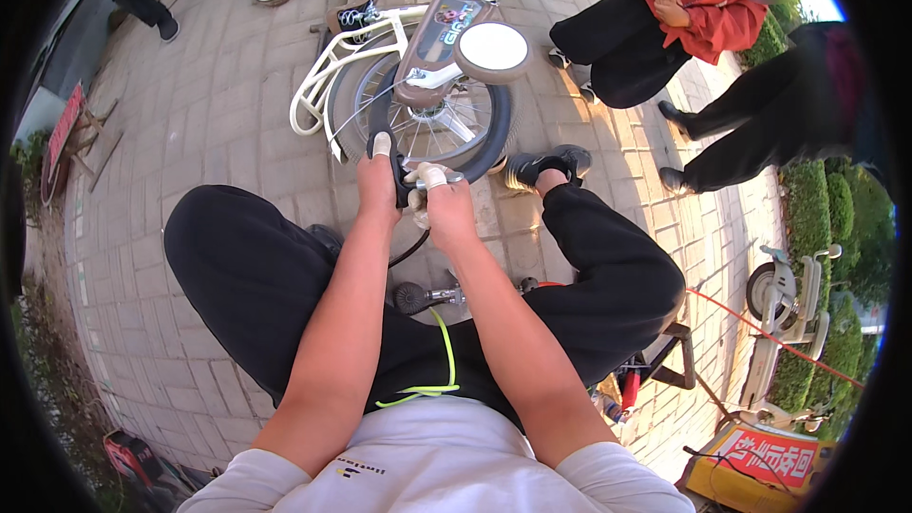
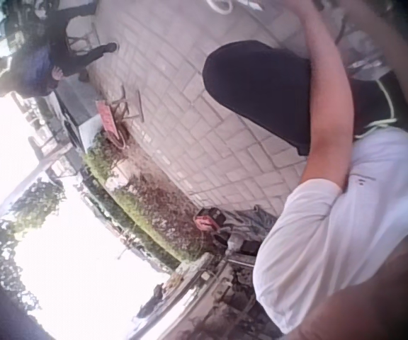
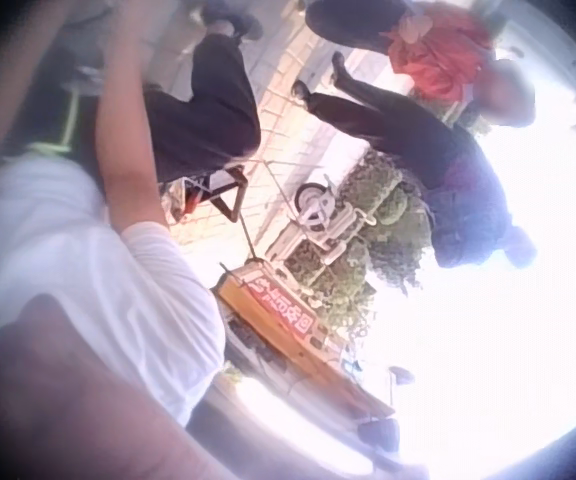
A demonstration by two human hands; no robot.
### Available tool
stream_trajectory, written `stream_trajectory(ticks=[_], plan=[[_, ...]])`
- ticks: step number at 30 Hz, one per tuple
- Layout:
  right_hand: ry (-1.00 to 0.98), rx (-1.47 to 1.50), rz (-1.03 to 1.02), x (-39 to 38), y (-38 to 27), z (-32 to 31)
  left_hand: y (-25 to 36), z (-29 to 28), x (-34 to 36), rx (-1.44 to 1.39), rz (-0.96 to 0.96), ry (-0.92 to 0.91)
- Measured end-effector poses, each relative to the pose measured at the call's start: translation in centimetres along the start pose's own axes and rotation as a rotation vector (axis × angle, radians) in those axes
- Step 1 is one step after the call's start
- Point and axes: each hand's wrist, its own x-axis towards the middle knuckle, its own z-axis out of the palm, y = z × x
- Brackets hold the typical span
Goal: The person removes the inner tube from a bicycle tire, uses a hand pump to inflate it, and then reinstalls the tube into the tire. The person works on the ground while a man and a child observe nearby.
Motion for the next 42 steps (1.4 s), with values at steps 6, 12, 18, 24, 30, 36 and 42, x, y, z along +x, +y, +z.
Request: stream_trajectory(ticks=[6, 12, 18, 24, 30, 36, 42], plan=[[0.037, 0.014, -0.112, 0.7, 0.8, 0.0, -0.6, 0.2, 0.7, 0.017, 0.024, 0.031], [-0.002, 0.076, -0.025, 0.9, 0.2, -1.5, -1.1, 0.5, 1.3, 0.047, -0.009, -0.027], [0.018, -0.005, -0.089, 1.3, 2.1, -1.1, -1.4, -1.2, 1.5, 0.072, -0.03, -0.007], [0.011, 0.064, -0.015, 0.9, 1.0, -1.6, -2.3, -2.0, 2.7, 0.055, -0.073, -0.082], [0.024, 0.053, -0.01, 0.5, 1.8, -1.0, -2.5, -2.4, 2.6, 0.09, -0.072, -0.031], [0.017, -0.028, -0.055, 0.9, 3.4, -0.3, -2.2, -3.5, 1.9, 0.045, -0.064, -0.047], [0.016, -0.029, -0.023, 0.7, 3.6, -0.5, -2.3, -3.2, 1.0, 0.04, -0.07, -0.031]])
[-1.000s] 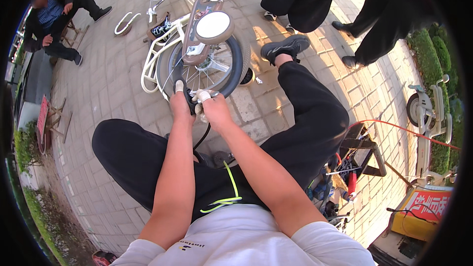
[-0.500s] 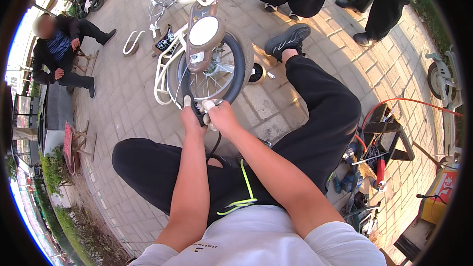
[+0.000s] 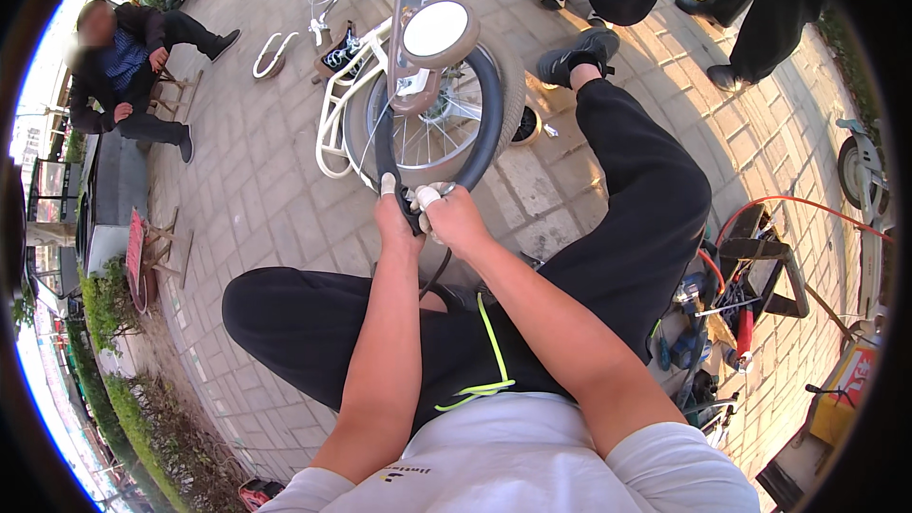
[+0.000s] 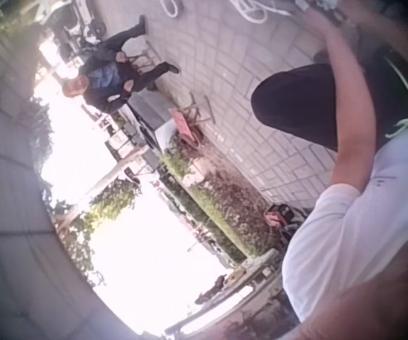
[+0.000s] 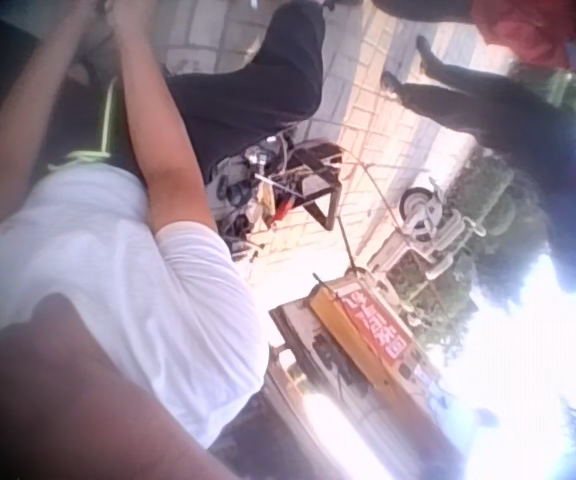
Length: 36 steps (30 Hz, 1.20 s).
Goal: The person removes the inner tube from a bicycle tire, uses a hand pump to inflate it, and then reinstalls the tube into the tire. The person works on the ground while a man and a child observe nearby.
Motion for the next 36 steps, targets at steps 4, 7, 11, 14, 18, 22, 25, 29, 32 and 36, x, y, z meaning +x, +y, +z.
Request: stream_trajectory(ticks=[4, 7, 11, 14, 18, 22, 25, 29, 32, 36], plan=[[0.023, -0.016, 0.003, 0.1, 0.0, -0.2, -0.6, -0.2, 0.8, 0.003, -0.018, -0.006], [0.022, -0.009, -0.01, -0.2, -0.5, -0.1, -0.6, -0.4, 1.2, -0.009, -0.057, -0.027], [0.014, -0.001, -0.003, -0.1, -0.6, -0.2, -0.6, -0.1, 1.1, 0.0, -0.04, -0.016], [0.006, 0.008, -0.017, 0.3, -0.1, -0.3, -0.3, 0.0, 0.8, 0.013, -0.032, -0.023], [0.01, 0.032, -0.037, 0.5, 0.8, -0.6, -0.7, -0.1, 0.4, 0.055, -0.012, 0.004], [0.011, 0.081, 0.02, 0.5, 1.0, -0.3, -1.4, -0.7, 1.4, 0.162, 0.011, 0.104], [0.005, 0.089, 0.075, 0.5, 0.5, -0.6, 0.3, 0.8, -0.9, 0.099, 0.017, 0.046], [0.012, 0.09, 0.08, 0.7, 1.0, -0.2, -0.5, -0.4, -0.1, 0.028, 0.009, 0.018], [-0.019, 0.128, 0.093, 0.8, 0.8, -0.7, -0.7, 0.0, -0.2, 0.016, 0.001, 0.029], [-0.029, 0.146, 0.065, 0.9, 0.9, -0.7, -0.4, -0.4, -0.1, -0.087, -0.118, -0.072]])
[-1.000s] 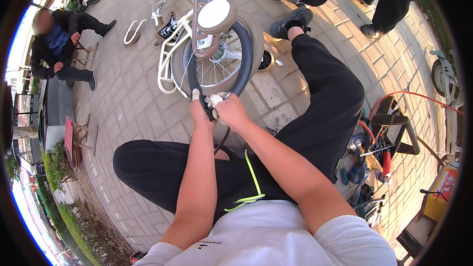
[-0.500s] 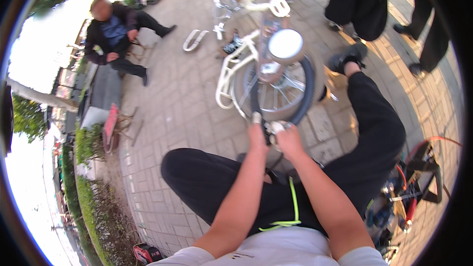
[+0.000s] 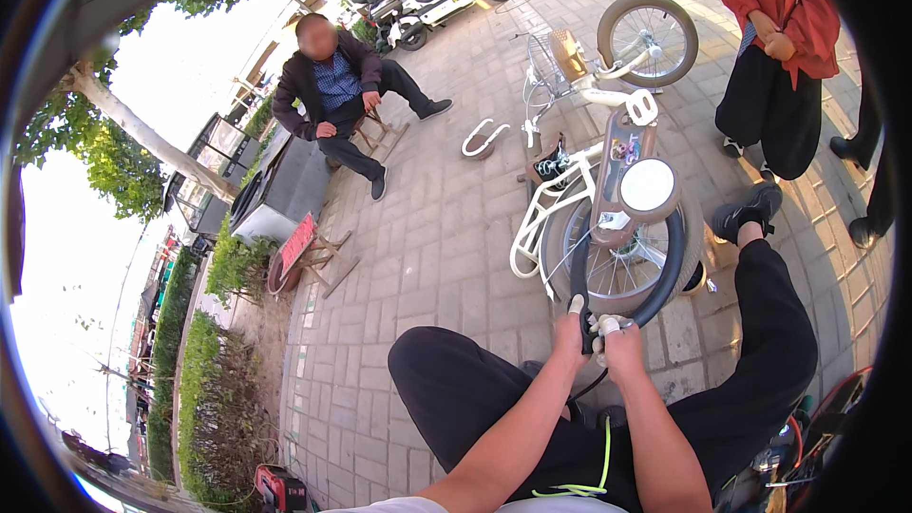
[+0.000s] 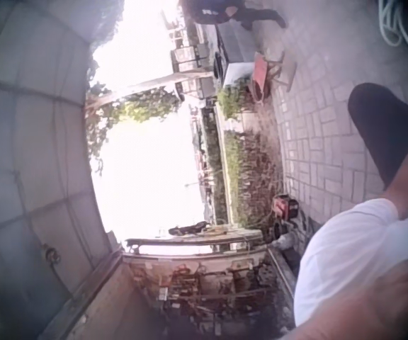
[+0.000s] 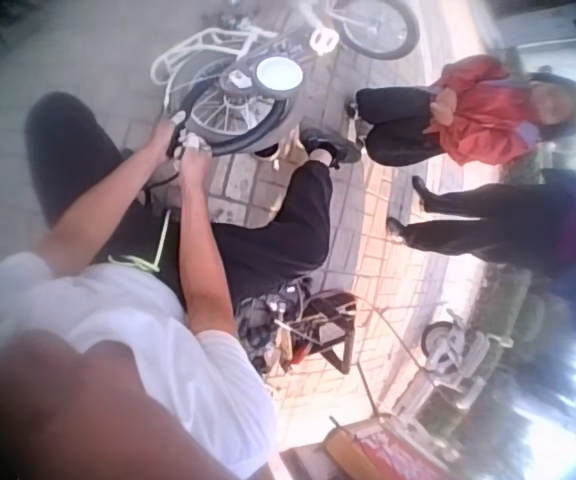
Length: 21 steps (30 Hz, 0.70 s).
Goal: The person removes the inner tube from a bicycle tire, uses a hand pump to inflate it, and then reinstalls the tube into the tire. The person works on the ground while a man and a child observe nearby.
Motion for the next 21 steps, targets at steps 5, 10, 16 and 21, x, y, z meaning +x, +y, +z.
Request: stream_trajectory(ticks=[5, 10, 16, 21], plan=[[0.007, -0.097, -0.001, 0.2, -0.6, -0.3, 0.6, 0.4, -0.7, -0.115, -0.278, -0.171], [-0.007, -0.125, -0.044, 1.1, -0.3, -0.3, 0.0, -0.8, 1.1, -0.1, -0.425, -0.389], [-0.077, -0.246, -0.119, 0.3, -1.6, 0.3, 0.7, -0.1, -0.3, -0.186, -0.521, -0.496], [-0.095, -0.253, -0.091, 0.5, -2.0, -0.2, -0.7, -0.6, 1.3, -0.273, -0.44, -0.478]])
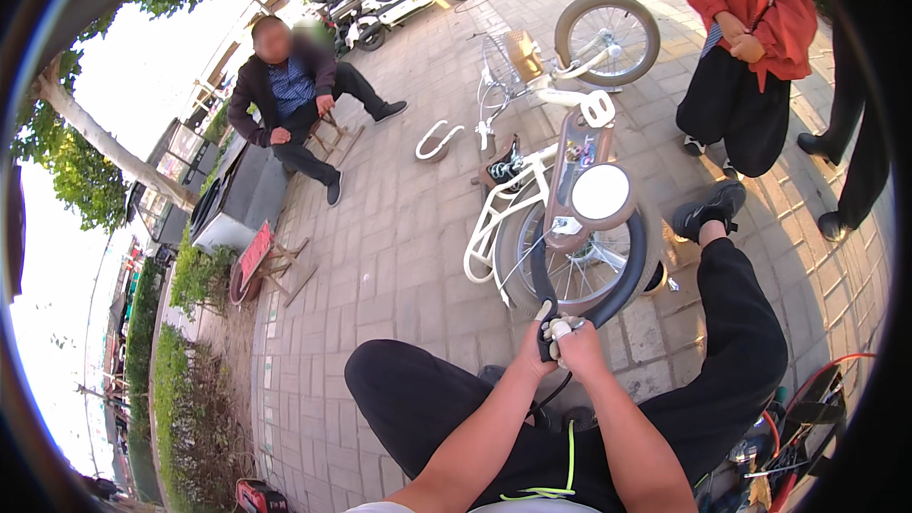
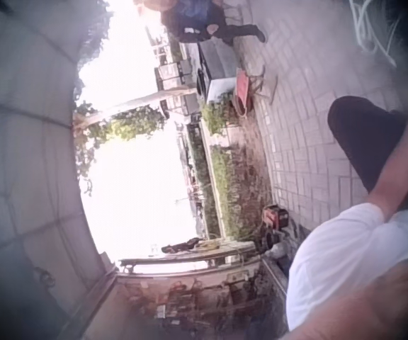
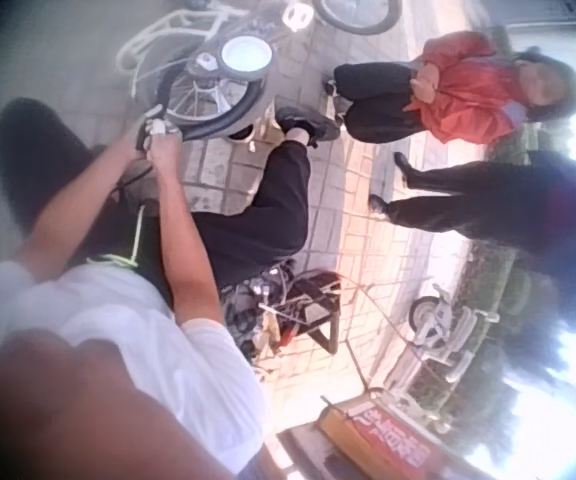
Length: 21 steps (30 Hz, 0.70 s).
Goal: The person removes the inner tube from a bicycle tire, uses a hand pump to inflate it, and then reinstalls the tube into the tire. The person works on the ground while a man and a child observe nearby.
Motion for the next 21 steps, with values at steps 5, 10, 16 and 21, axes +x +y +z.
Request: stream_trajectory(ticks=[5, 10, 16, 21], plan=[[0.136, 0.04, -0.027, 0.3, 0.5, -0.1, -1.2, 0.9, 1.4, 0.061, 0.187, 0.179], [0.122, 0.027, 0.006, 0.2, 1.0, 0.5, -1.0, 0.0, 1.5, 0.142, 0.33, 0.389], [0.145, 0.031, -0.048, 0.3, 0.4, 0.1, -1.1, 0.9, 2.3, 0.242, 0.447, 0.465], [0.164, 0.02, -0.028, -0.6, 0.8, 0.0, -1.2, 0.9, 1.4, 0.335, 0.386, 0.511]])
